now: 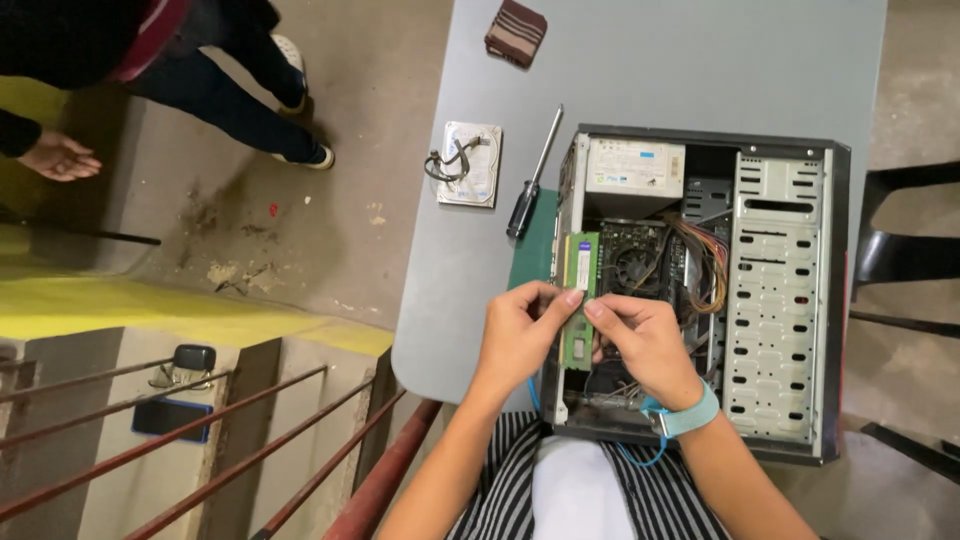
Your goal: Disassembling a desktop computer by removing the hard drive and unplugging internal power and data cables.
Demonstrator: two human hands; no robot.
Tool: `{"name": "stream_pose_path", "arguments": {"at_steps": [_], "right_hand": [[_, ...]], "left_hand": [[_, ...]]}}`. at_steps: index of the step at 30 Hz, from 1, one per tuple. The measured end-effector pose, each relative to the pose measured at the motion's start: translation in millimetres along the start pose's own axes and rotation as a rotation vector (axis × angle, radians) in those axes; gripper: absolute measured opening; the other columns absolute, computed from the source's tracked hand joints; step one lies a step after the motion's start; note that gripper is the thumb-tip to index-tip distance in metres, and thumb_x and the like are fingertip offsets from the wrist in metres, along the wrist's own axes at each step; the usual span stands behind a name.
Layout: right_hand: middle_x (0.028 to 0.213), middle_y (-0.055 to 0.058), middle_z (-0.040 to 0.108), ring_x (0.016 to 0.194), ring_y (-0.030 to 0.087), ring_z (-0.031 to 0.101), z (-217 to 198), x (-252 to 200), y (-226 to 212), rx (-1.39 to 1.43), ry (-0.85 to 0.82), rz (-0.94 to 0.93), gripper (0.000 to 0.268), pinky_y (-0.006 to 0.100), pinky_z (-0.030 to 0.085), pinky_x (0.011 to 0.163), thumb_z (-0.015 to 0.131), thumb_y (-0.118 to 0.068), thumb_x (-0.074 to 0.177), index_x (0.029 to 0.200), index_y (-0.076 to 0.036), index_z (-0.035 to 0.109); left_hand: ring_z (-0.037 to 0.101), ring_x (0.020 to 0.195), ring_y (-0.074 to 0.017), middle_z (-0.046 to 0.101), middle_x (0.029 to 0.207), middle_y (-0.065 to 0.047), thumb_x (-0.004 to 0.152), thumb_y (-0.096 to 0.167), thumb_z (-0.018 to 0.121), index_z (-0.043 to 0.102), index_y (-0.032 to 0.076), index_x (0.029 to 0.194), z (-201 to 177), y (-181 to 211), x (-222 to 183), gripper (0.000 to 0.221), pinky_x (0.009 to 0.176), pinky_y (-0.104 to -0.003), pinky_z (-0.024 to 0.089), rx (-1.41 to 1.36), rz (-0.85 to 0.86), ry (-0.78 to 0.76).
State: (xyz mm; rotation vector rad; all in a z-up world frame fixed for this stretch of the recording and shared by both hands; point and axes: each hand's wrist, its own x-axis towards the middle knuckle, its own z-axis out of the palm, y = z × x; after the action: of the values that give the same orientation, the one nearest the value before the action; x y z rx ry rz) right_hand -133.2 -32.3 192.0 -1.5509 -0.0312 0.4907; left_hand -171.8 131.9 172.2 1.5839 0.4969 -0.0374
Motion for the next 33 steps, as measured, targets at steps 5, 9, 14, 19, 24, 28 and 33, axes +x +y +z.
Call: {"name": "stream_pose_path", "arguments": {"at_steps": [5,9,14,19,24,28,33], "right_hand": [[0.052,0.022,0.065,0.045,0.024,0.067,-8,6,18,0.024,0.04,0.005,0.024,0.035,0.059,0.051,0.067,-0.01,0.1,0.091,0.01,0.076],[0.052,0.023,0.066,0.044,0.025,0.068,-3,10,17,-0.015,0.006,0.005,0.021,0.036,0.059,0.05,0.068,-0.008,0.098,0.089,0.008,0.077],[0.057,0.023,0.069,0.046,0.025,0.068,11,25,18,-0.023,0.018,0.04,0.02,0.035,0.059,0.05,0.068,-0.011,0.099,0.1,0.006,0.078],[0.065,0.022,0.071,0.053,0.023,0.07,21,39,38,-0.018,-0.006,0.091,0.025,0.033,0.06,0.055,0.067,-0.016,0.101,0.102,0.007,0.077],[0.068,0.025,0.07,0.059,0.024,0.067,-16,20,37,-0.141,0.002,0.1,0.033,0.039,0.058,0.06,0.063,-0.018,0.102,0.119,0.009,0.072],[0.098,0.018,0.081,0.076,0.022,0.075,-78,-17,56,-0.373,0.094,0.217,0.037,0.034,0.064,0.07,0.065,-0.026,0.096,0.125,-0.005,0.075],[0.101,0.019,0.08,0.081,0.025,0.073,-119,-63,61,-0.329,0.284,0.27,0.034,0.034,0.064,0.078,0.061,-0.01,0.098,0.128,0.002,0.072]], "left_hand": [[0.067,0.084,-0.0127,0.076,0.097,-0.012,0.081,0.019,0.086,0.074,-0.001,0.118,-17,-11,2,0.044,0.078,-0.029,0.055,-0.142,0.067,-0.282],[0.062,0.069,-0.0078,0.073,0.076,-0.008,0.087,0.024,0.085,0.078,0.0,0.107,-13,-21,3,0.032,0.062,-0.023,0.052,-0.134,-0.007,-0.134],[0.069,0.093,-0.0213,0.074,0.114,-0.021,0.076,0.016,0.089,0.063,-0.008,0.132,-37,-2,4,0.066,0.083,-0.034,0.057,-0.077,0.017,-0.366],[0.068,0.08,-0.0173,0.076,0.095,-0.017,0.088,0.015,0.082,0.073,-0.004,0.119,-35,-75,48,0.037,0.069,-0.033,0.058,-0.094,-0.024,-0.097],[0.07,0.078,-0.0235,0.075,0.088,-0.018,0.092,0.014,0.079,0.074,-0.003,0.118,-94,-202,138,0.031,0.069,-0.038,0.058,0.028,-0.115,0.156],[0.073,0.086,-0.0169,0.08,0.091,-0.006,0.085,0.028,0.081,0.08,0.011,0.114,-111,-252,174,0.034,0.078,-0.034,0.055,0.323,-0.162,0.145],[0.073,0.089,-0.0177,0.08,0.095,-0.005,0.081,0.026,0.077,0.079,0.013,0.111,-102,-262,177,0.032,0.085,-0.031,0.055,0.409,-0.164,0.196]]}}
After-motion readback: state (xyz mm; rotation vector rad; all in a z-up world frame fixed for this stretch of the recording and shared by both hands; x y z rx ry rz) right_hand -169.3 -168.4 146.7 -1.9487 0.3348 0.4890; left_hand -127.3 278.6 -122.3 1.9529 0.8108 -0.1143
